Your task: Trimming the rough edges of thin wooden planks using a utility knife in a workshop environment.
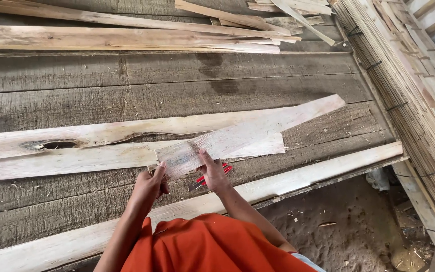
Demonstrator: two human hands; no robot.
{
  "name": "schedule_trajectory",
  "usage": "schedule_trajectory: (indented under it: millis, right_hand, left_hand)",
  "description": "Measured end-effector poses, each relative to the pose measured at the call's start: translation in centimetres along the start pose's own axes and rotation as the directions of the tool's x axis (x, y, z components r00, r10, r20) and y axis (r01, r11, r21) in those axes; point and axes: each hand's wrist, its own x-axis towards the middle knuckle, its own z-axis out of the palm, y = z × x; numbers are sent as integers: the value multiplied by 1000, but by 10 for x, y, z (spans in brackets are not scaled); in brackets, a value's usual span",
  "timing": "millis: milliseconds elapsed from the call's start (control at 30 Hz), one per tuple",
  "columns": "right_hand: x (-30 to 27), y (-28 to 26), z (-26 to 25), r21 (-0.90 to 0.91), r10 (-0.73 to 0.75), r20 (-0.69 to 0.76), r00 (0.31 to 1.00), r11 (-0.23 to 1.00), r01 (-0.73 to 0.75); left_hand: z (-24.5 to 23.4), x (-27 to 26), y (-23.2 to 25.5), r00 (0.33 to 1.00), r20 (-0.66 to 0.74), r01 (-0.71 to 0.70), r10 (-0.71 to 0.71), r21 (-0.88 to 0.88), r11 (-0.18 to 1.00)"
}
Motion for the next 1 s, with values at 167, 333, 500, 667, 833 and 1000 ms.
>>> schedule_trajectory:
  millis: [167,333,500,667,833,1000]
  right_hand:
    - [15,26,-9,27,32,-72,997,999,-30]
    - [3,18,-2,11,29,-90,996,1000,-28]
    - [0,11,11,55,43,-139,989,998,-35]
    - [1,19,9,44,47,-134,990,998,-41]
    - [15,32,-10,1,48,-95,994,999,-48]
    - [-18,-35,4,59,52,-118,992,997,-46]
  left_hand:
    - [4,7,-10,991,-132,28,-4,175,984]
    - [15,8,-10,977,-214,70,5,339,938]
    - [25,24,-36,957,-287,120,49,543,831]
    - [24,25,-33,943,-317,146,102,669,729]
    - [21,45,-57,931,-333,155,147,729,667]
    - [5,20,-29,1000,-9,11,-10,208,978]
